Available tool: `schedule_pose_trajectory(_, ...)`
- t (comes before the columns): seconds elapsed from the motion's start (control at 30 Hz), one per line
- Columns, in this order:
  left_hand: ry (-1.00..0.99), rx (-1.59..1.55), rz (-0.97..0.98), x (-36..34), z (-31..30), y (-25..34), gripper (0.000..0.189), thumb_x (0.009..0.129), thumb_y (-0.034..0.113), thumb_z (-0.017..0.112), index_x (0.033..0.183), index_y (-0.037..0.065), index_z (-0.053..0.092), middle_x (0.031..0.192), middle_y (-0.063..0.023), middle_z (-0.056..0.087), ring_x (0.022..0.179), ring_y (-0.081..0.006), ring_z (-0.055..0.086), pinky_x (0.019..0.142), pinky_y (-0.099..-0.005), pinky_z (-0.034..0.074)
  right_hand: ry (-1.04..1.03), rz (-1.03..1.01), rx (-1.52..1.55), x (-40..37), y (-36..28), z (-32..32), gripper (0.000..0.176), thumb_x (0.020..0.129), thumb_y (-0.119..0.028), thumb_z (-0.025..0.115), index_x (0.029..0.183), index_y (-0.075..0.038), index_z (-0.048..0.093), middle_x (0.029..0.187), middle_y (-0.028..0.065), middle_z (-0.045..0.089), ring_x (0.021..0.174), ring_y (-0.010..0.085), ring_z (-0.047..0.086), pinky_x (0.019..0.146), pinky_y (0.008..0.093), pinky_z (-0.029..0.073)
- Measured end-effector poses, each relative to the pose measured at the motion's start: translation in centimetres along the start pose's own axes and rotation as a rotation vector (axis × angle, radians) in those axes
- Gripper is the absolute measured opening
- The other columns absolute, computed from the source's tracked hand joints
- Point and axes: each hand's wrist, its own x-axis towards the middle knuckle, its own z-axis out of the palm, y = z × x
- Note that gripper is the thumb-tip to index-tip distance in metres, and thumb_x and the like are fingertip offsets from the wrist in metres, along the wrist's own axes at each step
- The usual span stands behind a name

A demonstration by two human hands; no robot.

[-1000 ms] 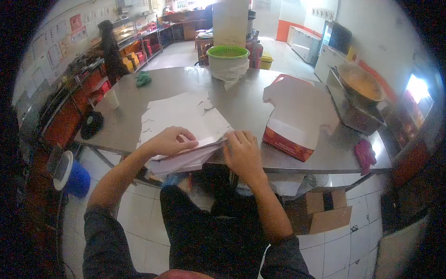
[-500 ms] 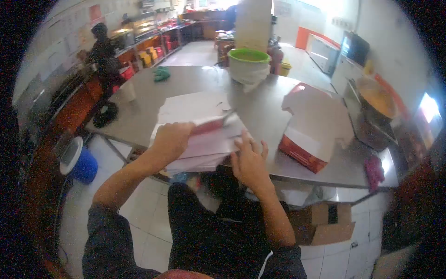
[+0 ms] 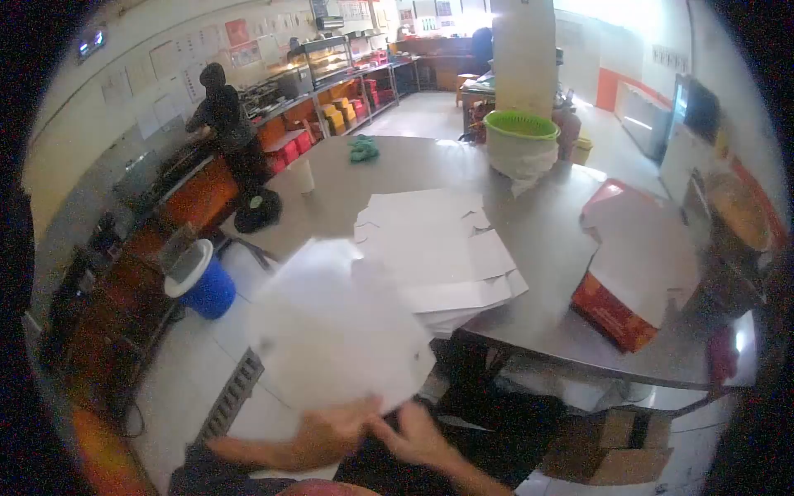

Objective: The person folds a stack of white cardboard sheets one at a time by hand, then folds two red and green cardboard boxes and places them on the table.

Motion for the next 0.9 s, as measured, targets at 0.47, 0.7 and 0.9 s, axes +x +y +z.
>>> schedule_pose_trajectory(0.47, -0.454, -0.372, 0.107, -4.8, 10.6, -3.8, 0.047, 0.089, 0.018, 0.055, 0.135, 0.021, 0.046, 0.135, -0.0200, 0.044, 0.117, -0.0308, 0.053, 0.089, -0.0422, 0.049, 0.362, 1.030, 0.825, -4.6, 13.4, -3.7, 0.039, 0.096, -0.025, 0.053, 0.124, 0.003, 0.051, 0.110, 0.0146, 0.063, 0.096, 0.0256, 0.063, 0.084, 0.0389, 0.050)
schedule_pose_trajectory(0.7, -0.646, -1.105, -0.236, -1.6, 8.2, -6.3, 0.032, 0.099, 0.034, 0.051, 0.102, 0.004, 0.061, 0.073, -0.0028, 0.060, 0.060, -0.0087, 0.051, 0.055, -0.0288, 0.043, 0.615, 0.214, 0.219, -5.5, 9.6, -2.9, 0.037, 0.097, -0.026, 0.049, 0.120, 0.002, 0.054, 0.113, 0.0180, 0.063, 0.116, 0.0255, 0.055, 0.100, 0.0388, 0.040)
schedule_pose_trajectory(0.9, -0.399, -1.670, -0.456, -1.8, 7.7, -3.7, 0.034, 0.098, 0.030, 0.054, 0.123, 0.009, 0.060, 0.092, 0.0024, 0.063, 0.090, -0.0054, 0.053, 0.071, -0.0263, 0.047, 0.269, -0.002, -0.174, -6.9, 4.2, -2.6, 0.034, 0.092, -0.024, 0.062, 0.111, 0.003, 0.054, 0.096, 0.0122, 0.058, 0.089, 0.0282, 0.055, 0.083, 0.0383, 0.044)
